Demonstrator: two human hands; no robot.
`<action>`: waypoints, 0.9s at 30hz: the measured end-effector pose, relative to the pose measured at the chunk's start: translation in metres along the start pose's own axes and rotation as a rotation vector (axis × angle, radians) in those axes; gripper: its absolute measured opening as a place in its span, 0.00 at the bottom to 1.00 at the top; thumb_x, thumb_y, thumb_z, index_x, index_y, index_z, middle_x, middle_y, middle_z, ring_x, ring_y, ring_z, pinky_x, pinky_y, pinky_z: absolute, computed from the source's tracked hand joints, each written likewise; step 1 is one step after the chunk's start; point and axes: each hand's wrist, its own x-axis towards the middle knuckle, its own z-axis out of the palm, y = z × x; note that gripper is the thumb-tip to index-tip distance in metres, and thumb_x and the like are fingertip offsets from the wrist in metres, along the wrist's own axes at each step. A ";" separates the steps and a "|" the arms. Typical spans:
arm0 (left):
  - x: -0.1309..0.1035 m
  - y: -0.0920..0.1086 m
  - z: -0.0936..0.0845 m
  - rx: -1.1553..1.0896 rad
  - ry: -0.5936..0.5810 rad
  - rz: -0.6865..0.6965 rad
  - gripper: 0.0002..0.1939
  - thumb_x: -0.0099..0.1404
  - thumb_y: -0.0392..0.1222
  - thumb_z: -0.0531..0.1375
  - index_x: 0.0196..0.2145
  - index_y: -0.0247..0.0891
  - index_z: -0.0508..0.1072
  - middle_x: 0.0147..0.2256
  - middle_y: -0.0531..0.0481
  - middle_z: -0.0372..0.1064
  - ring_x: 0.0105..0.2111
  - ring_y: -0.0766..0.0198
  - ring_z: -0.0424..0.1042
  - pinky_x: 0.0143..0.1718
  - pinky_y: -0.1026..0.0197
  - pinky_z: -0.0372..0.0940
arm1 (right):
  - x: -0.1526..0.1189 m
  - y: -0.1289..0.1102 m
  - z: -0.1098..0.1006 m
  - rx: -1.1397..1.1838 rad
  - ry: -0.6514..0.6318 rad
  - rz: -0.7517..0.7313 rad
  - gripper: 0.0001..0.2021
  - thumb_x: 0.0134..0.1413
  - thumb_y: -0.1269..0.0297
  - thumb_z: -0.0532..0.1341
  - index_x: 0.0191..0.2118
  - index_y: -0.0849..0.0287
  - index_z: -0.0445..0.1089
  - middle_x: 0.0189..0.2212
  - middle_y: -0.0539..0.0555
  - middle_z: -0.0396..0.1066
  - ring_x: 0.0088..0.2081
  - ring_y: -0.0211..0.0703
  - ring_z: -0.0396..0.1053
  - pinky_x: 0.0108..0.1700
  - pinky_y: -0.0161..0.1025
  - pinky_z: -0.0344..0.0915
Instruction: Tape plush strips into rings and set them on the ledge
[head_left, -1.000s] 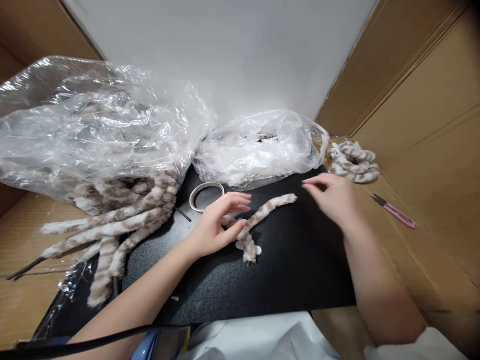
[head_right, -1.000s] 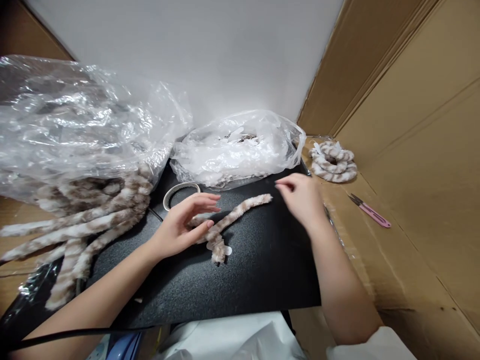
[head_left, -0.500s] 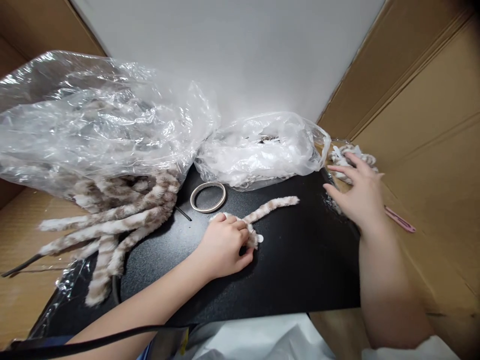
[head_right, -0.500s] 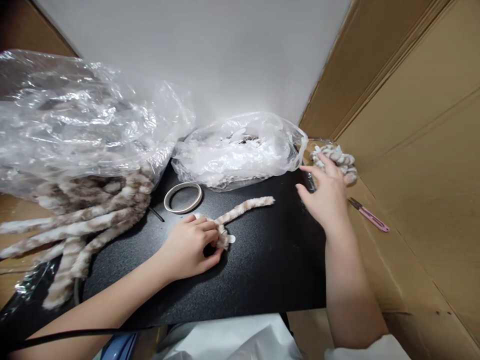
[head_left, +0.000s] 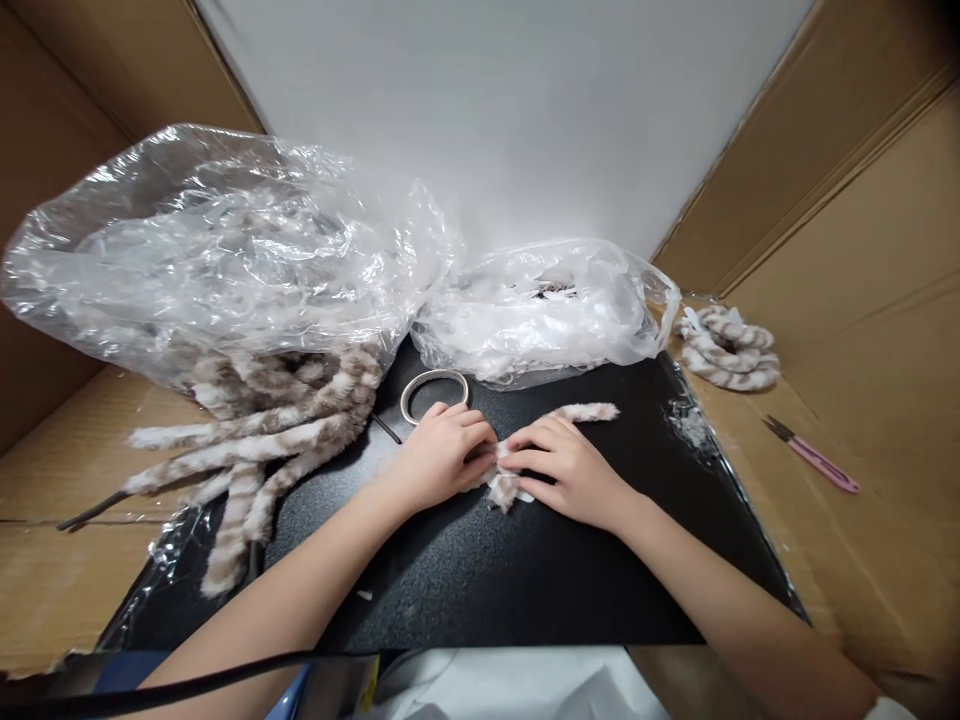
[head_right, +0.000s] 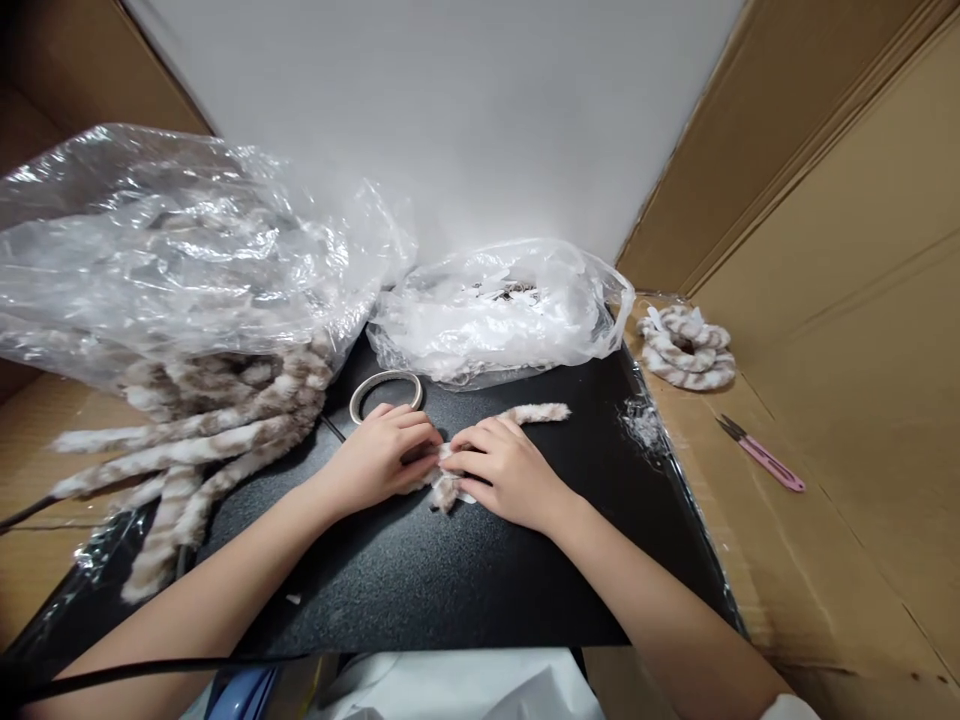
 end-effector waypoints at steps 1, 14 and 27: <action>0.001 0.001 0.002 0.012 0.006 -0.007 0.06 0.66 0.42 0.56 0.35 0.38 0.71 0.33 0.51 0.71 0.35 0.61 0.68 0.38 0.56 0.53 | 0.000 0.000 0.003 -0.014 0.049 -0.014 0.07 0.58 0.69 0.63 0.42 0.56 0.74 0.41 0.55 0.75 0.43 0.46 0.68 0.47 0.46 0.64; 0.003 0.012 0.012 0.127 0.128 -0.102 0.11 0.68 0.43 0.54 0.29 0.37 0.67 0.30 0.50 0.68 0.34 0.59 0.65 0.35 0.56 0.54 | -0.002 -0.010 0.017 0.038 0.353 0.336 0.04 0.49 0.70 0.64 0.33 0.57 0.70 0.29 0.51 0.76 0.32 0.45 0.74 0.44 0.46 0.63; 0.001 0.005 -0.002 0.113 0.256 -0.184 0.11 0.68 0.46 0.53 0.41 0.37 0.69 0.40 0.43 0.69 0.41 0.53 0.65 0.41 0.51 0.58 | -0.003 -0.002 0.014 0.091 0.400 0.534 0.01 0.51 0.66 0.63 0.31 0.55 0.72 0.30 0.52 0.78 0.33 0.48 0.74 0.40 0.45 0.67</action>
